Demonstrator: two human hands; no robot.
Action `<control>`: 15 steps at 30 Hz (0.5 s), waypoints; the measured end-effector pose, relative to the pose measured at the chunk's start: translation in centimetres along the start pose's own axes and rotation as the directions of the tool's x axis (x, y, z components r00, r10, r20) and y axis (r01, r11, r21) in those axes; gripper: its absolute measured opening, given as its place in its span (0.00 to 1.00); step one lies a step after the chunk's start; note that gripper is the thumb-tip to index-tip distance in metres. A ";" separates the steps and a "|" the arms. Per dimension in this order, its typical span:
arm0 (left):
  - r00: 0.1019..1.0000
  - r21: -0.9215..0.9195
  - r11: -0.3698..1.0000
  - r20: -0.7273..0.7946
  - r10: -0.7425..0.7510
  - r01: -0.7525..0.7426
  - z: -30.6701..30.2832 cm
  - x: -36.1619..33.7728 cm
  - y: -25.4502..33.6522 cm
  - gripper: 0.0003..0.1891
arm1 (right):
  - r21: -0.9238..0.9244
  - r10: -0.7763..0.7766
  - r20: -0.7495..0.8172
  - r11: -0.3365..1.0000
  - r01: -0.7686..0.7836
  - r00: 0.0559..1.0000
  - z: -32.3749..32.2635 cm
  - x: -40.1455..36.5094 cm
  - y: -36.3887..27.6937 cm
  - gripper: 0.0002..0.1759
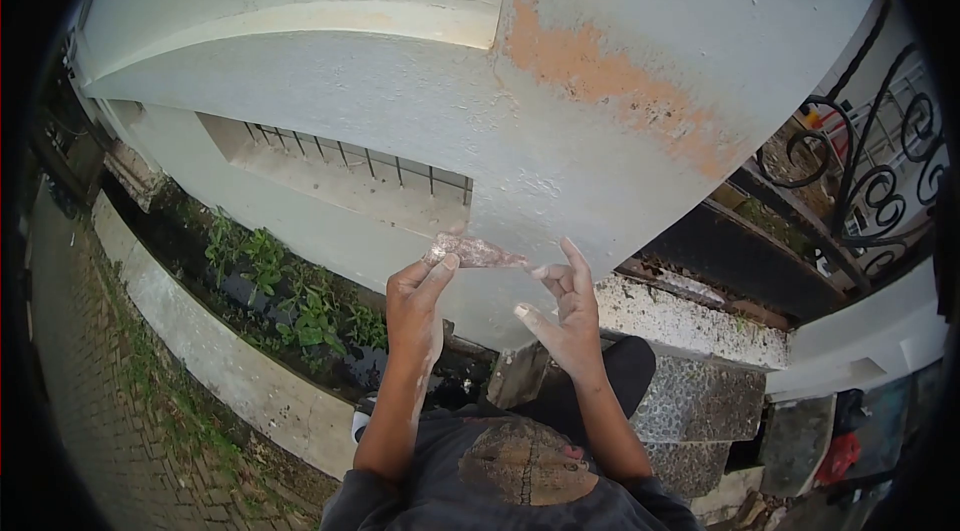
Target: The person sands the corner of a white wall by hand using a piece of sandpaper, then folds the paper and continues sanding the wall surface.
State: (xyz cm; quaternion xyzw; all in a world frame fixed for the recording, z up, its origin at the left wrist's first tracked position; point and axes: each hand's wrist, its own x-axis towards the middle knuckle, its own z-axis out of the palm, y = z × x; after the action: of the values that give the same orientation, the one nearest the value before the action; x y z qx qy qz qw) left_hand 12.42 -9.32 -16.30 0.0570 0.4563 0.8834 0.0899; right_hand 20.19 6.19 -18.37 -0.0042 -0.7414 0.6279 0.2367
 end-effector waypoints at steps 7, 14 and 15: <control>0.996 0.117 0.992 -0.056 0.062 -0.055 -0.1 -0.2 -1.0 0.08 | 0.150 0.266 0.031 0.952 -0.268 0.963 -0.6 -0.9 0.0 0.43; 0.988 0.162 0.976 -0.035 0.150 -0.142 -0.2 -0.6 -0.9 0.07 | 0.671 0.272 0.265 0.636 -0.380 0.925 -0.7 -0.7 -1.4 0.50; 0.987 0.163 0.975 -0.037 0.156 -0.148 -0.3 -0.5 -0.9 0.07 | 0.534 0.260 0.225 0.773 -0.342 0.939 -0.8 -0.5 -1.0 0.52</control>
State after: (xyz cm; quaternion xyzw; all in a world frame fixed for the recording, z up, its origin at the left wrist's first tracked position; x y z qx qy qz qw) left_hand 12.97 -9.13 -17.23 0.0767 0.5219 0.8495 0.0057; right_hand 21.20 6.57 -17.58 -0.0093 -0.5257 0.8476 0.0715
